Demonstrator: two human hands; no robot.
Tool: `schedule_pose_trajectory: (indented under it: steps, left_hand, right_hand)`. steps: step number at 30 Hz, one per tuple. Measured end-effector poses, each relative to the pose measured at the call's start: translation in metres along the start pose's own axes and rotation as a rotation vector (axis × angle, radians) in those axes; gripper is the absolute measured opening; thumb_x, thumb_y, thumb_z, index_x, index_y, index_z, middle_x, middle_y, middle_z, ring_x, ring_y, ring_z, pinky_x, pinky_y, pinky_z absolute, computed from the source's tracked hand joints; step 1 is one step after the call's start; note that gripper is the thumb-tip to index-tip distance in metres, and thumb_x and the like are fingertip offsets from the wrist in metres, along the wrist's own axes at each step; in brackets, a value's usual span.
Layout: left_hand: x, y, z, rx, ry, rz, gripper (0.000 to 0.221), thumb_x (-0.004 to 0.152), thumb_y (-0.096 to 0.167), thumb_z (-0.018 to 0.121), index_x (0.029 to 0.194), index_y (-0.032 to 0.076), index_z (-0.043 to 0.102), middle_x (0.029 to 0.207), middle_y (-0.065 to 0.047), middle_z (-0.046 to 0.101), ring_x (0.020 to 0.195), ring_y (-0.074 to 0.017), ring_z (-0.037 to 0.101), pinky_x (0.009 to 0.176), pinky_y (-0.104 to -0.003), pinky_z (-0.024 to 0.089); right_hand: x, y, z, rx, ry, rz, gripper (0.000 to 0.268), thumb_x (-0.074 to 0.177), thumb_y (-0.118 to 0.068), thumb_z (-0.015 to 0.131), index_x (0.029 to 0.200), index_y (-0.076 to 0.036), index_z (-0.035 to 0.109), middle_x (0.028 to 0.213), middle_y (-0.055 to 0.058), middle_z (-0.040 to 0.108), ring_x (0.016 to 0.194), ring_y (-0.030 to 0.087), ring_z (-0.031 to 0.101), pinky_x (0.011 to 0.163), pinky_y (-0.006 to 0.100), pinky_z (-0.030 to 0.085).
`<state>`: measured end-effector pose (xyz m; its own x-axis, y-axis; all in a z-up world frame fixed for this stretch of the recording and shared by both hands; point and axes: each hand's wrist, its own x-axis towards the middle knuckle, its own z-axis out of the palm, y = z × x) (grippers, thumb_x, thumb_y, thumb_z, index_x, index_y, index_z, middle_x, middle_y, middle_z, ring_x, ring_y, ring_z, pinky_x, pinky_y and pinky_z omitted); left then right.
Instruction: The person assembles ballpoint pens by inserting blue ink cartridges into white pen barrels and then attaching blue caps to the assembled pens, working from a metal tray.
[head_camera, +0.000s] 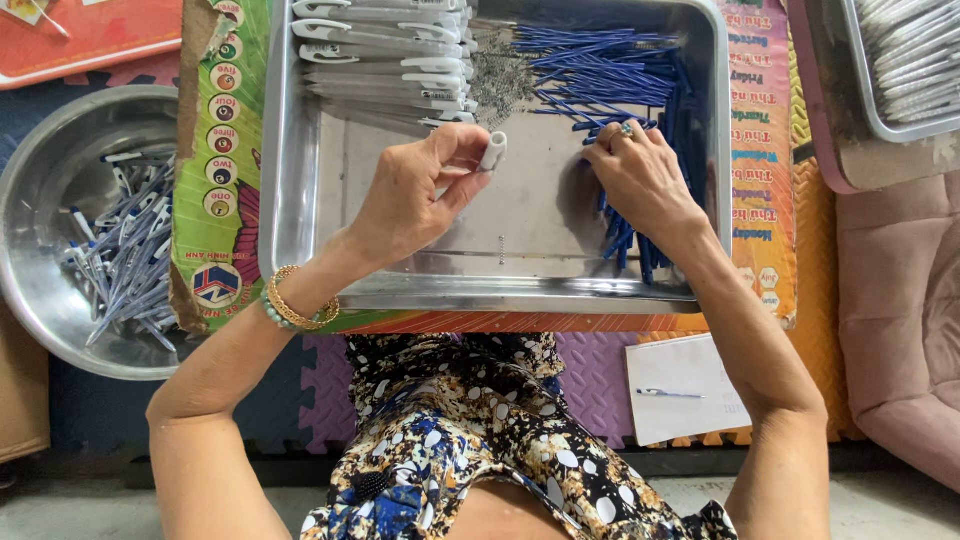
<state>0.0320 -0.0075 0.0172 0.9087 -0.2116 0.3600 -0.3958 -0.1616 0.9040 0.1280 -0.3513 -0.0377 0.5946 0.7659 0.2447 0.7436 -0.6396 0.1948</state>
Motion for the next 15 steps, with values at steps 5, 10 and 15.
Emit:
schedule_pose_trajectory:
  steps: [5, 10, 15]
  left_hand:
    - [0.001, 0.005, 0.001, -0.015, -0.019, -0.027, 0.029, 0.108, 0.004, 0.074, 0.136, 0.006, 0.069, 0.111, -0.017, 0.081, 0.105, -0.0243, 0.08, 0.087, -0.041, 0.069]
    - [0.001, 0.002, 0.003, -0.055, -0.037, -0.057, 0.028, 0.109, 0.008, 0.073, 0.137, 0.008, 0.068, 0.11, -0.018, 0.08, 0.104, -0.0238, 0.079, 0.086, -0.043, 0.069]
    - [-0.002, 0.003, 0.009, -0.131, -0.14, -0.092, 0.034, 0.116, 0.015, 0.063, 0.15, 0.007, 0.064, 0.115, -0.019, 0.079, 0.101, -0.021, 0.076, 0.085, -0.039, 0.07]
  right_hand:
    - [0.002, 0.003, 0.008, -0.02, -0.045, -0.025, 0.012, 0.102, -0.015, 0.076, 0.113, -0.014, 0.07, 0.1, 0.012, 0.077, 0.113, 0.03, 0.07, 0.1, 0.042, 0.046]
    - [0.02, -0.01, -0.031, 0.475, 0.032, 0.165, 0.022, 0.107, -0.006, 0.077, 0.125, -0.008, 0.065, 0.104, 0.016, 0.082, 0.108, 0.037, 0.077, 0.104, 0.049, 0.049]
    - [0.033, -0.041, -0.115, 0.733, 0.207, 0.123, 0.014, 0.114, -0.007, 0.078, 0.126, -0.013, 0.082, 0.113, 0.009, 0.079, 0.096, 0.028, 0.077, 0.088, 0.039, 0.06]
